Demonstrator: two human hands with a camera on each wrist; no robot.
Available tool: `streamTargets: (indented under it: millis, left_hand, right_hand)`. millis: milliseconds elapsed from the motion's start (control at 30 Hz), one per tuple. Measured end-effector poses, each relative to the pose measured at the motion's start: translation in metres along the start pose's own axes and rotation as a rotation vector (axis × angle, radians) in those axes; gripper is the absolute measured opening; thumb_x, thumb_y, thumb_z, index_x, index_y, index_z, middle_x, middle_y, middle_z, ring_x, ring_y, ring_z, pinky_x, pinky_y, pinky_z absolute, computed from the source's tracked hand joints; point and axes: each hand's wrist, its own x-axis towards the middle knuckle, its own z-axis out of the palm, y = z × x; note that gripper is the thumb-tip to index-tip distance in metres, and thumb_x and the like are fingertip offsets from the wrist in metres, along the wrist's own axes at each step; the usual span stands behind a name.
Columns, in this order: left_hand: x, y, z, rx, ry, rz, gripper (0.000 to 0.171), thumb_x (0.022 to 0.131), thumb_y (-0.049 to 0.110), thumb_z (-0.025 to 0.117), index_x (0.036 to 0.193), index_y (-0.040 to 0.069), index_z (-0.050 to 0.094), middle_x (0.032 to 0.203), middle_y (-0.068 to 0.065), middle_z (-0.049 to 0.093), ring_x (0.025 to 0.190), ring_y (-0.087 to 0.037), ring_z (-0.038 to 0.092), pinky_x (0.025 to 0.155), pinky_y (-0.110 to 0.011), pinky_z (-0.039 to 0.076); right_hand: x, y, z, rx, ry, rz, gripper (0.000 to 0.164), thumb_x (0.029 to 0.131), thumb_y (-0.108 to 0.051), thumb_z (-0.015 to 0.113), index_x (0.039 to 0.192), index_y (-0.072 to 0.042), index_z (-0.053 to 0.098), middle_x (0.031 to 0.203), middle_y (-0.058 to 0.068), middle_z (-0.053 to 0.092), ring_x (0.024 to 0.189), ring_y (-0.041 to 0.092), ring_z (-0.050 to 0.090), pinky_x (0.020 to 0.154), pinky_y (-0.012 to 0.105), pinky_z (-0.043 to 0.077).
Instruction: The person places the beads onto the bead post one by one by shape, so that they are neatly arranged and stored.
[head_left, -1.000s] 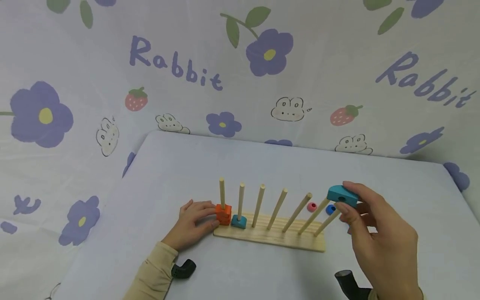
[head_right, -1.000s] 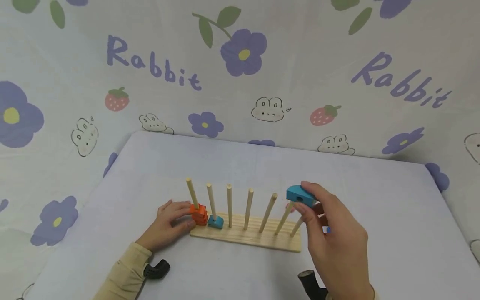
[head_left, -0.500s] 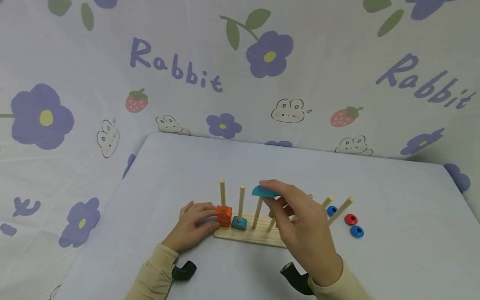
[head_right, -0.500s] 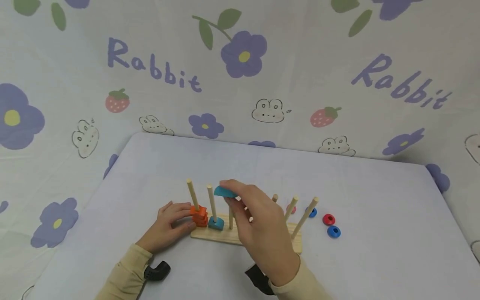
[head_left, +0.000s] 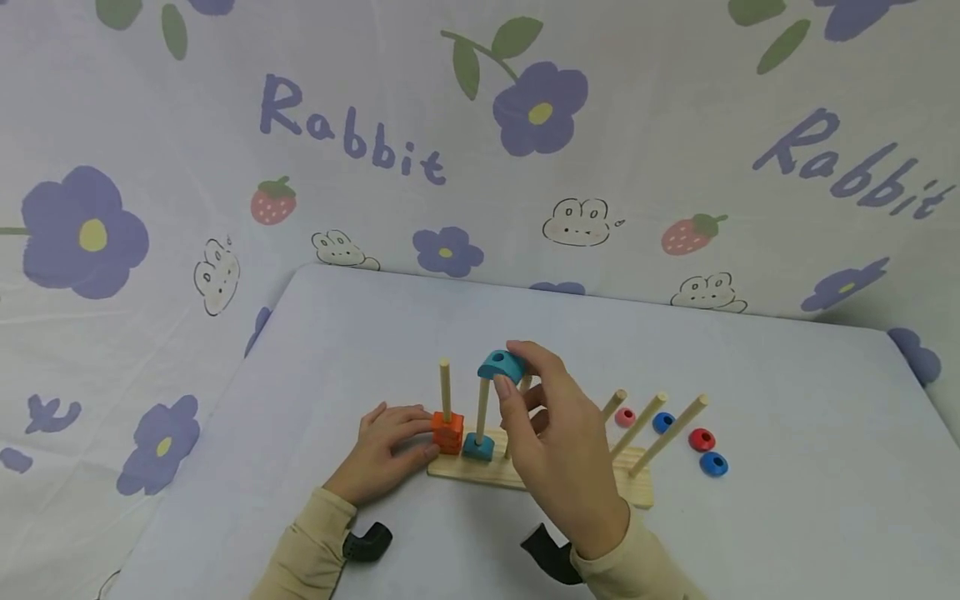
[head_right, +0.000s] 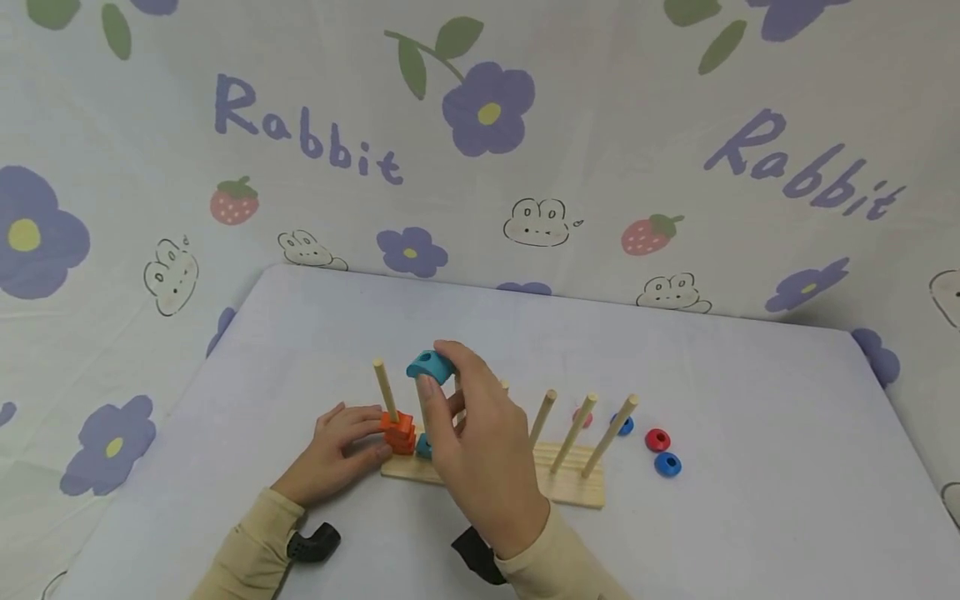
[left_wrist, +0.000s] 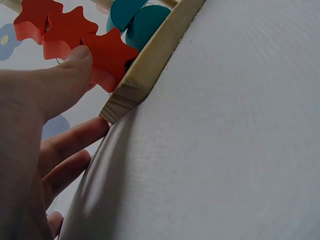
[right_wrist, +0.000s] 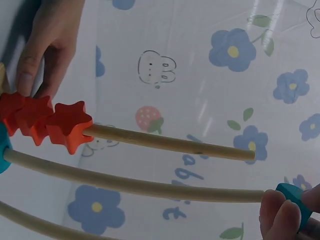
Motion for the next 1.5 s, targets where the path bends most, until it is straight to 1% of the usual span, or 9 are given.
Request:
streamTargets:
  millis: [233, 367, 633, 767, 900, 1033, 1133, 1433, 1500]
  left_hand:
    - [-0.001, -0.001, 0.000, 0.002, 0.005, -0.011, 0.032, 0.087, 0.033, 0.071, 0.118, 0.028, 0.067, 0.125, 0.007, 0.061, 0.128, -0.022, 0.048, 0.110, -0.060, 0.013]
    - [-0.001, -0.001, 0.000, -0.001, 0.002, -0.011, 0.033, 0.087, 0.034, 0.071, 0.119, 0.027, 0.067, 0.126, 0.007, 0.060, 0.128, -0.022, 0.048, 0.110, -0.060, 0.013]
    - [0.000, 0.001, 0.000, -0.003, 0.000, -0.012, 0.032, 0.087, 0.032, 0.071, 0.118, 0.025, 0.068, 0.126, 0.004, 0.061, 0.128, -0.022, 0.047, 0.111, -0.060, 0.012]
    - [0.001, 0.001, 0.000, -0.002, -0.004, -0.010, 0.033, 0.087, 0.032, 0.071, 0.119, 0.025, 0.067, 0.126, 0.004, 0.060, 0.128, -0.023, 0.047, 0.110, -0.060, 0.012]
    - [0.000, 0.001, 0.000, -0.001, -0.004, -0.005, 0.033, 0.087, 0.031, 0.071, 0.119, 0.026, 0.067, 0.126, 0.004, 0.060, 0.128, -0.023, 0.047, 0.110, -0.060, 0.012]
    - [0.000, 0.002, -0.001, -0.007, -0.008, -0.012, 0.032, 0.087, 0.031, 0.071, 0.119, 0.027, 0.067, 0.126, 0.004, 0.060, 0.128, -0.023, 0.047, 0.111, -0.060, 0.011]
    - [-0.001, 0.003, -0.002, -0.011, -0.010, -0.016, 0.032, 0.087, 0.031, 0.071, 0.118, 0.026, 0.067, 0.126, 0.003, 0.061, 0.128, -0.023, 0.047, 0.111, -0.060, 0.011]
    - [0.000, 0.002, -0.001, 0.006, 0.003, 0.010, 0.032, 0.086, 0.029, 0.072, 0.118, 0.024, 0.068, 0.125, 0.002, 0.061, 0.127, -0.025, 0.048, 0.109, -0.062, 0.012]
    - [0.000, 0.002, -0.001, 0.003, 0.005, 0.011, 0.032, 0.086, 0.029, 0.072, 0.118, 0.024, 0.068, 0.125, 0.002, 0.061, 0.127, -0.025, 0.048, 0.109, -0.062, 0.012]
  right_hand:
    - [0.000, 0.003, 0.007, -0.148, -0.023, -0.072, 0.037, 0.092, -0.012, 0.064, 0.127, -0.003, 0.055, 0.084, 0.002, 0.064, 0.056, 0.004, 0.055, 0.046, 0.012, 0.042]
    - [-0.001, 0.004, 0.010, -0.237, -0.017, -0.140, 0.038, 0.090, -0.012, 0.068, 0.124, -0.001, 0.056, 0.092, 0.007, 0.067, 0.056, 0.004, 0.057, 0.044, 0.010, 0.038]
    - [-0.003, 0.004, 0.014, -0.358, 0.035, -0.225, 0.039, 0.087, -0.008, 0.071, 0.121, 0.005, 0.057, 0.107, 0.016, 0.060, 0.060, 0.008, 0.055, 0.050, 0.015, 0.047]
    - [-0.004, 0.005, 0.017, -0.373, 0.064, -0.254, 0.041, 0.085, -0.007, 0.072, 0.122, 0.005, 0.057, 0.105, 0.017, 0.058, 0.060, 0.010, 0.055, 0.051, 0.017, 0.050]
    - [-0.005, 0.008, 0.020, -0.433, 0.088, -0.289, 0.046, 0.084, -0.012, 0.074, 0.123, 0.003, 0.055, 0.097, 0.014, 0.060, 0.053, 0.013, 0.057, 0.043, 0.019, 0.047]
    - [-0.009, 0.012, 0.024, -0.510, 0.118, -0.327, 0.031, 0.089, -0.018, 0.069, 0.110, 0.001, 0.057, 0.091, 0.011, 0.061, 0.046, 0.014, 0.058, 0.036, 0.019, 0.041]
    - [-0.013, 0.016, 0.029, -0.545, 0.126, -0.343, 0.021, 0.094, -0.019, 0.062, 0.102, 0.000, 0.059, 0.091, 0.011, 0.061, 0.051, 0.015, 0.063, 0.037, 0.021, 0.044]
    - [-0.032, 0.034, 0.040, -0.608, 0.077, -0.349, 0.018, 0.091, -0.014, 0.065, 0.100, 0.001, 0.060, 0.096, 0.012, 0.070, 0.054, 0.014, 0.067, 0.035, 0.017, 0.040]
    - [-0.037, 0.039, 0.043, -0.618, 0.048, -0.345, 0.018, 0.094, -0.016, 0.061, 0.099, 0.001, 0.059, 0.096, 0.012, 0.071, 0.056, 0.014, 0.068, 0.035, 0.017, 0.040]
